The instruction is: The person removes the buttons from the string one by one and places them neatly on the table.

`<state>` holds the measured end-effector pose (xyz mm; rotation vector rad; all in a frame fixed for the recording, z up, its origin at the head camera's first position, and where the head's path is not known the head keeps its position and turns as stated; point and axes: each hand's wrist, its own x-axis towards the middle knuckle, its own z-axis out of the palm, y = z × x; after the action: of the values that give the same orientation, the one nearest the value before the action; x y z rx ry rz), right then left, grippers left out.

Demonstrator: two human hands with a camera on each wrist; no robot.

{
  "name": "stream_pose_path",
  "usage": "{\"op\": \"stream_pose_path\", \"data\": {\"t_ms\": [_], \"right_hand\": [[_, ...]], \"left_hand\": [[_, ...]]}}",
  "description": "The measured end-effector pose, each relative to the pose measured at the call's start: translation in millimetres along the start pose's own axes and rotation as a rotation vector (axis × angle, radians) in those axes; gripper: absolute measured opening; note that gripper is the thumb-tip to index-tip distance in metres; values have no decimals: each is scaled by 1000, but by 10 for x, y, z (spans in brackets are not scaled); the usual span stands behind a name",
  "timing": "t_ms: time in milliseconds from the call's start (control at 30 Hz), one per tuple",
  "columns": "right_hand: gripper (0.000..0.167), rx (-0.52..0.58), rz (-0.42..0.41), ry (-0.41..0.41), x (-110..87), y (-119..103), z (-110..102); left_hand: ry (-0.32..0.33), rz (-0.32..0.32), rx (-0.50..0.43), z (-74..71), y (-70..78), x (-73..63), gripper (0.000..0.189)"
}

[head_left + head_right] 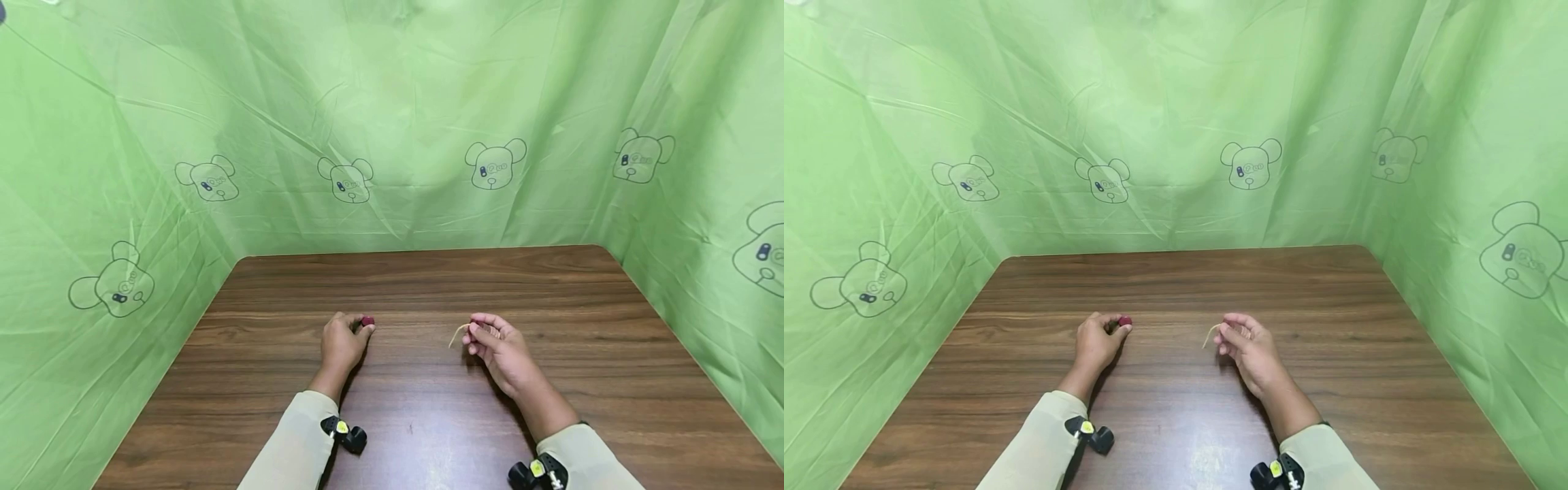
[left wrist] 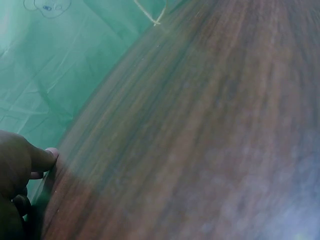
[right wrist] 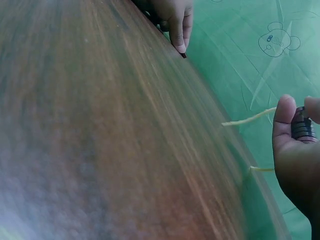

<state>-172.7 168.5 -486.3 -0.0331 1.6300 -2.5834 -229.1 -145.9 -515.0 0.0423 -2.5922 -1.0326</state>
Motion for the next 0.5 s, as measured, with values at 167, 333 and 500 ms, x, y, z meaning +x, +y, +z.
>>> {"op": "stream_pose_path", "data": {"t_ms": [167, 333, 500], "right_hand": [[19, 1, -9, -15, 2, 3, -13], [27, 10, 0, -11, -4, -9, -10], [29, -13, 7, 5, -13, -23, 3]], "left_hand": [[-6, 6, 5, -1, -1, 0, 23], [-9, 12, 7, -4, 0, -5, 24], [-6, 16, 2, 5, -7, 1, 25]]}}
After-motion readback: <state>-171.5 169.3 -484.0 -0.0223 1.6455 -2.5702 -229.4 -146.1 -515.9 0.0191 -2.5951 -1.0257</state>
